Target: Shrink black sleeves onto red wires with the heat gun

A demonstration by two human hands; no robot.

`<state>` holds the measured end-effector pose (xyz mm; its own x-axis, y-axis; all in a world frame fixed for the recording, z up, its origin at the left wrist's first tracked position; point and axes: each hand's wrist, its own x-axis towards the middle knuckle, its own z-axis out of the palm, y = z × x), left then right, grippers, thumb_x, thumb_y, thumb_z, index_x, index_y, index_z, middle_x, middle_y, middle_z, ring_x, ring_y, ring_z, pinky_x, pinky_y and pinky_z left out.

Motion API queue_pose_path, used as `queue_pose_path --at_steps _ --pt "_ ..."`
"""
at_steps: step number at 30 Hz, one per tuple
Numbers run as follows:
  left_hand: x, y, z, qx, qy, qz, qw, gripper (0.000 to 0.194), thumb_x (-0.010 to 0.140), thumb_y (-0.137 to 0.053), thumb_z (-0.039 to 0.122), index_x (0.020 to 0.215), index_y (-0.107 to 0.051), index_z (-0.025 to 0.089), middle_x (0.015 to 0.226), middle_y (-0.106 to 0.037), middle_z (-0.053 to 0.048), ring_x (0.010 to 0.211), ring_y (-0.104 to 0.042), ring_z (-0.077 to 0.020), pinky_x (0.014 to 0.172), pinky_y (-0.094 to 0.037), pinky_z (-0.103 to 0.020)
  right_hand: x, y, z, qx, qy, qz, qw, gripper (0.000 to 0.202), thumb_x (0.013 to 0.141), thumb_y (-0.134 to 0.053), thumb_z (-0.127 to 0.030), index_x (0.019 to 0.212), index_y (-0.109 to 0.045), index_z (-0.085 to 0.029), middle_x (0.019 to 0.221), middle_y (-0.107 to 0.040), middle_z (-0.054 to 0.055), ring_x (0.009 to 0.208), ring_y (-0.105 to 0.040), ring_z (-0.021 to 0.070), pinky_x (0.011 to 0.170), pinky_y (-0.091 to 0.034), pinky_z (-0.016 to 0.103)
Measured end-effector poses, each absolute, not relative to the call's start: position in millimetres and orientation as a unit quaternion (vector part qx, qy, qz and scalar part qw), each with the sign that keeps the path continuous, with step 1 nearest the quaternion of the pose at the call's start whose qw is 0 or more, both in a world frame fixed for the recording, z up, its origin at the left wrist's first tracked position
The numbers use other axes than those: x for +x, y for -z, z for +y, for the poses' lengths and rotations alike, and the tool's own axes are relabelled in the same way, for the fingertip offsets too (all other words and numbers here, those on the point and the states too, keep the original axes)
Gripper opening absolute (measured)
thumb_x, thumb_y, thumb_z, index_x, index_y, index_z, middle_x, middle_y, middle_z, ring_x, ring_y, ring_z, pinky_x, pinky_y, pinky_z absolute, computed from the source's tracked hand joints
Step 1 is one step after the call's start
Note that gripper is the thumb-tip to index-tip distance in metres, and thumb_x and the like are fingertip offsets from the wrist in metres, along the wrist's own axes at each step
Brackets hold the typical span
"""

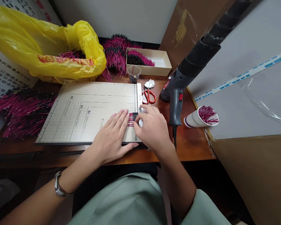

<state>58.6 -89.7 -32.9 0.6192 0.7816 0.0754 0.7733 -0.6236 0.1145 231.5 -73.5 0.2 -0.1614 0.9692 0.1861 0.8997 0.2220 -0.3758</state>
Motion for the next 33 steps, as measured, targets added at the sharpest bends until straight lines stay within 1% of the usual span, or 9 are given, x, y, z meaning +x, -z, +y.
queue_pose_path --at_steps 6,10,13,15,17,20,24,28,33 --pt "60 32 -90 0.898 -0.056 0.434 0.039 0.101 0.096 -0.039 0.075 0.155 -0.035 -0.007 0.166 -0.029 -0.028 0.156 -0.03 -0.0382 0.127 -0.03 -0.05 230 1 -74 -0.628 -0.115 -0.741 0.209 0.014 0.081 -0.065 -0.027 0.07 -0.071 -0.02 0.128 -0.069 0.012 0.121 -0.063 0.0344 0.098 -0.054 0.054" --pt "59 33 -90 0.898 -0.06 0.433 0.042 0.102 0.097 -0.037 0.075 0.155 -0.033 -0.008 0.166 -0.028 -0.028 0.156 -0.029 -0.0377 0.128 -0.029 -0.05 234 2 -75 -0.619 -0.136 -0.739 0.23 0.014 0.081 -0.064 -0.028 0.071 -0.071 -0.021 0.126 -0.069 0.011 0.119 -0.064 0.0336 0.098 -0.054 0.054" --pt "59 34 -91 0.897 -0.064 0.436 0.039 0.102 0.097 -0.035 0.076 0.156 -0.032 -0.007 0.166 -0.028 -0.027 0.157 -0.028 -0.0374 0.128 -0.029 -0.05 239 2 -75 -0.608 -0.145 -0.735 0.265 0.011 0.081 -0.063 -0.025 0.081 -0.073 -0.022 0.125 -0.07 0.009 0.12 -0.065 0.0289 0.104 -0.053 0.052" --pt "59 35 -91 0.897 -0.067 0.436 0.034 0.102 0.097 -0.035 0.076 0.156 -0.033 -0.007 0.166 -0.029 -0.027 0.156 -0.03 -0.0378 0.128 -0.03 -0.05 241 3 -75 -0.604 -0.143 -0.727 0.295 0.015 0.083 -0.059 -0.023 0.09 -0.072 -0.022 0.125 -0.07 0.009 0.121 -0.065 0.0253 0.109 -0.051 0.049" --pt "59 35 -91 0.897 -0.07 0.435 0.028 0.103 0.096 -0.036 0.077 0.156 -0.033 -0.008 0.165 -0.03 -0.028 0.155 -0.031 -0.0381 0.127 -0.03 -0.05 242 5 -75 -0.603 -0.142 -0.717 0.321 0.021 0.085 -0.056 -0.023 0.099 -0.071 -0.021 0.128 -0.068 0.01 0.124 -0.063 0.0236 0.113 -0.049 0.048" --pt "59 36 -91 0.897 -0.076 0.435 0.021 0.103 0.096 -0.037 0.076 0.155 -0.034 -0.008 0.165 -0.032 -0.028 0.155 -0.032 -0.0377 0.127 -0.03 -0.05 241 12 -75 -0.603 -0.158 -0.704 0.34 0.03 0.084 -0.059 -0.026 0.112 -0.069 -0.021 0.136 -0.063 0.012 0.131 -0.059 0.0242 0.116 -0.047 0.048" --pt "58 36 -91 0.9 -0.082 0.428 0.013 0.1 0.097 -0.038 0.074 0.154 -0.036 -0.007 0.164 -0.033 -0.028 0.154 -0.034 -0.0375 0.126 -0.032 -0.049 238 20 -78 -0.603 -0.208 -0.692 0.339 0.047 0.081 -0.061 -0.028 0.128 -0.062 -0.02 0.143 -0.057 0.013 0.138 -0.054 0.0256 0.115 -0.048 0.048" --pt "58 36 -91 0.9 -0.09 0.428 0.01 0.099 0.097 -0.038 0.074 0.154 -0.036 -0.007 0.164 -0.034 -0.028 0.154 -0.035 -0.037 0.126 -0.032 -0.048 234 26 -82 -0.61 -0.247 -0.668 0.347 0.053 0.08 -0.058 -0.025 0.133 -0.055 -0.022 0.142 -0.058 0.012 0.135 -0.055 0.0249 0.114 -0.049 0.048" --pt "57 38 -91 0.901 -0.095 0.424 0.006 0.097 0.098 -0.033 0.073 0.154 -0.036 -0.006 0.164 -0.034 -0.027 0.154 -0.035 -0.0358 0.126 -0.032 -0.047 227 31 -86 -0.634 -0.287 -0.629 0.348 0.059 0.086 -0.063 -0.037 0.141 -0.047 -0.023 0.146 -0.057 0.012 0.133 -0.057 0.0266 0.115 -0.047 0.051"
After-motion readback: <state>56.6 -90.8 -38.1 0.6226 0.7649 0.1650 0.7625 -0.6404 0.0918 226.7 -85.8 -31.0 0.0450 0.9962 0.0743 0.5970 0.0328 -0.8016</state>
